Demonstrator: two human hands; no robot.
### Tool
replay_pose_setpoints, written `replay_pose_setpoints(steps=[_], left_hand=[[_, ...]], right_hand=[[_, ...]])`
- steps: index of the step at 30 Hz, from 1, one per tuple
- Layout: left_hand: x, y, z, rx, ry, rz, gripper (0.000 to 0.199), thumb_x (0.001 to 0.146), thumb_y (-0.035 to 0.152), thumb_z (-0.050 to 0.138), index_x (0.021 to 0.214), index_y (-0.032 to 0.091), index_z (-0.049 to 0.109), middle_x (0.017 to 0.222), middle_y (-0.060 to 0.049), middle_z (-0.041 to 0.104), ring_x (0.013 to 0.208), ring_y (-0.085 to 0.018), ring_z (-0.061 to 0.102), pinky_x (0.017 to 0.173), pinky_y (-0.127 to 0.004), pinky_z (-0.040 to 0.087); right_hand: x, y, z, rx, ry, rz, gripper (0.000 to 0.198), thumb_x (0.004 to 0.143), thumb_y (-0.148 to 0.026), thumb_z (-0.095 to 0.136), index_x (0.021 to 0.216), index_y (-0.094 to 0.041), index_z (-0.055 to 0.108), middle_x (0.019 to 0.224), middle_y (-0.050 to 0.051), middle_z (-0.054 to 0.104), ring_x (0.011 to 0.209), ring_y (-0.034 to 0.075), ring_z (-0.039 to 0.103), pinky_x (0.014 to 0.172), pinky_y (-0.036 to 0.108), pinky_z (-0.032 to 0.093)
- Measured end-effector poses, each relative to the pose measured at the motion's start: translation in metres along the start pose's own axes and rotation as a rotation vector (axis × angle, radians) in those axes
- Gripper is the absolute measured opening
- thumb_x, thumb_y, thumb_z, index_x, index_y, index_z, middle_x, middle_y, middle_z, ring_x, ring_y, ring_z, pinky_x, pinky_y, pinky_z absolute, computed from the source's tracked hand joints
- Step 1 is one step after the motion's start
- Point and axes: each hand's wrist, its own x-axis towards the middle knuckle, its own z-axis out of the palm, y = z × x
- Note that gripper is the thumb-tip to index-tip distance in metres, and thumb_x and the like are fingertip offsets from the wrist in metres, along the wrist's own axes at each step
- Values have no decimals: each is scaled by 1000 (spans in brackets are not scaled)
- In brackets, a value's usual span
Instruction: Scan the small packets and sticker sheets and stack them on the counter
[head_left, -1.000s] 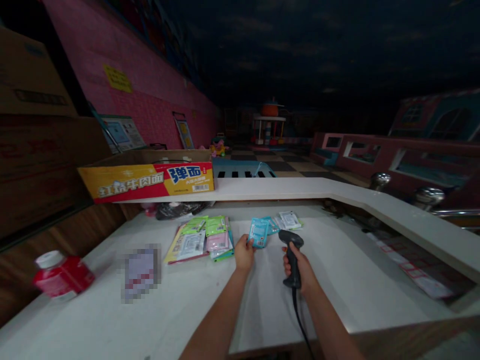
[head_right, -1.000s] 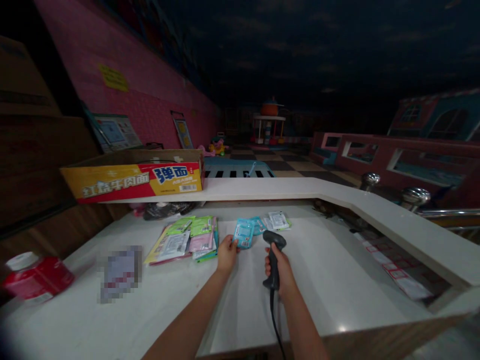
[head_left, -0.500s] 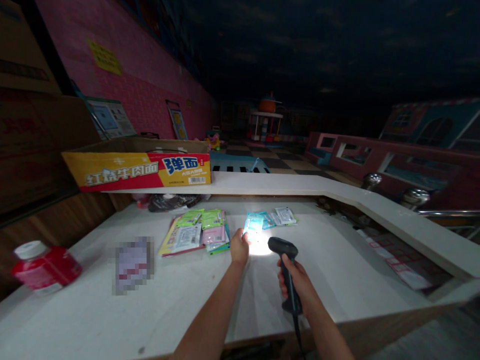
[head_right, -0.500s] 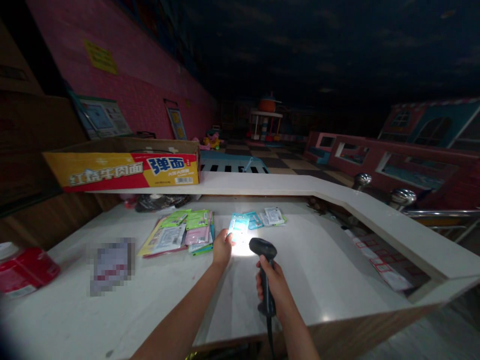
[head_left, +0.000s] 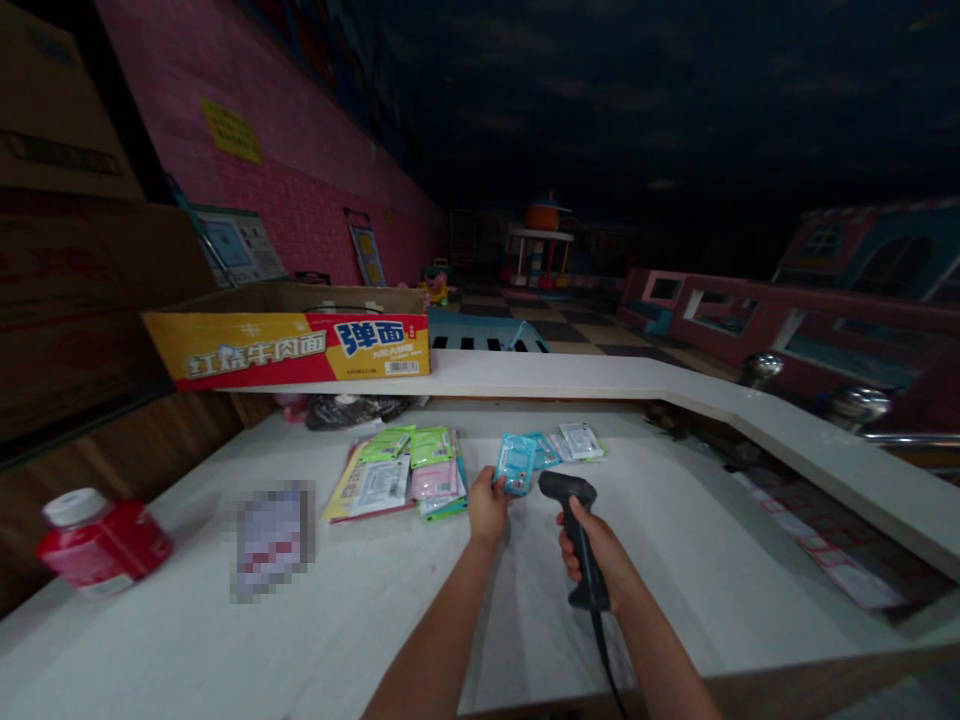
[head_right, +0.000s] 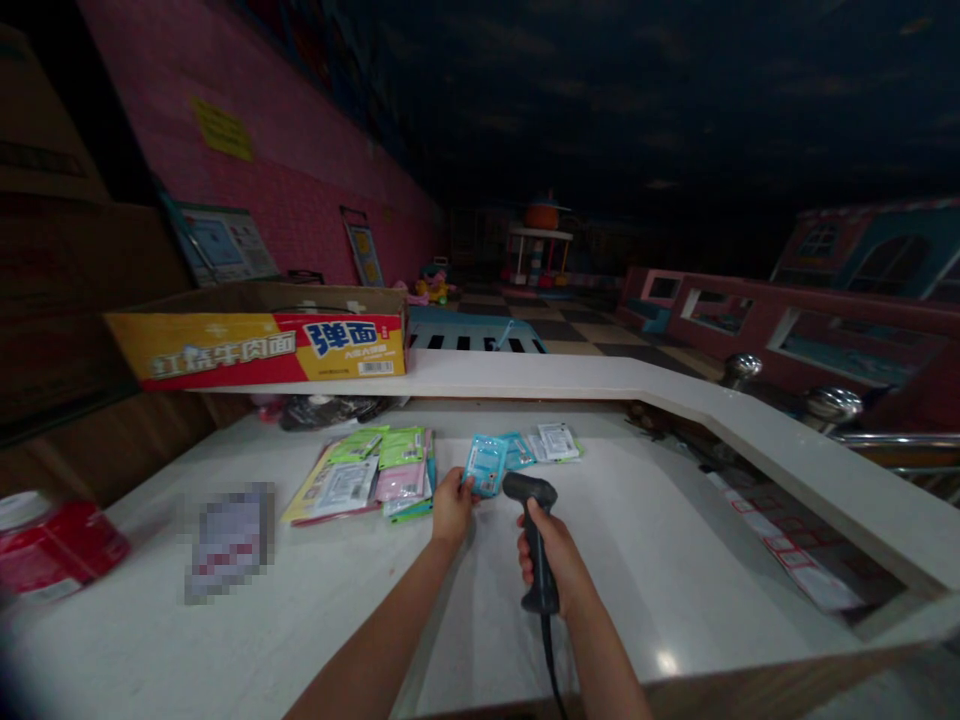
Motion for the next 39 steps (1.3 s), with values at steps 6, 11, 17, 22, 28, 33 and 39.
replay_pose_setpoints(steps=[6, 11, 17, 22, 28, 33, 39], left_hand=[[1, -2, 1, 24, -17, 24, 20, 83, 35, 43, 80, 20, 55, 68, 0, 59, 60, -15, 58, 56, -23, 45], [-1, -5, 1, 57, -10, 67, 18, 82, 31, 44, 80, 19, 58, 74, -3, 62, 67, -16, 59, 60, -25, 46], [-11, 7, 1, 91, 41, 53, 17, 82, 28, 45, 81, 19, 59, 75, -3, 63, 69, -17, 60, 63, -26, 46], [-6, 34, -44, 121, 156, 4, 20, 84, 33, 48, 85, 18, 60, 73, -2, 64, 67, -16, 60, 61, -25, 45], [4, 56, -142, 440, 431, -73, 26, 85, 27, 50, 109, 19, 55, 79, -3, 66, 74, -18, 63, 63, -25, 42], [-2, 54, -173, 735, 480, -263, 29, 86, 25, 50, 114, 19, 56, 94, -9, 69, 89, -24, 64, 69, -30, 42], [-8, 49, -175, 944, 479, -253, 31, 85, 30, 51, 111, 18, 62, 100, -14, 67, 100, -31, 59, 79, -39, 42]], right_hand=[[22, 1, -21, 354, -44, -86, 42, 72, -52, 72, 86, -16, 58, 52, -5, 51, 37, 6, 43, 32, 15, 33], [29, 6, -41, 677, -185, -84, 32, 72, -39, 75, 84, -17, 57, 55, -7, 45, 41, 4, 40, 33, 12, 34], [28, 9, -46, 713, -216, -75, 28, 74, -34, 73, 88, -18, 55, 59, -6, 44, 43, 5, 41, 35, 13, 38], [30, 11, -50, 665, -237, -79, 28, 74, -34, 73, 88, -19, 55, 59, -7, 43, 43, 5, 42, 35, 14, 39], [26, 10, -49, 761, -236, -33, 30, 73, -28, 74, 90, -17, 53, 59, -7, 43, 44, 5, 44, 36, 13, 40], [22, 9, -49, 820, -216, -7, 26, 74, -24, 71, 90, -17, 51, 60, -6, 44, 44, 5, 44, 36, 13, 41], [20, 9, -51, 856, -214, 4, 24, 74, -22, 68, 92, -15, 53, 62, -5, 45, 45, 5, 45, 37, 13, 42]])
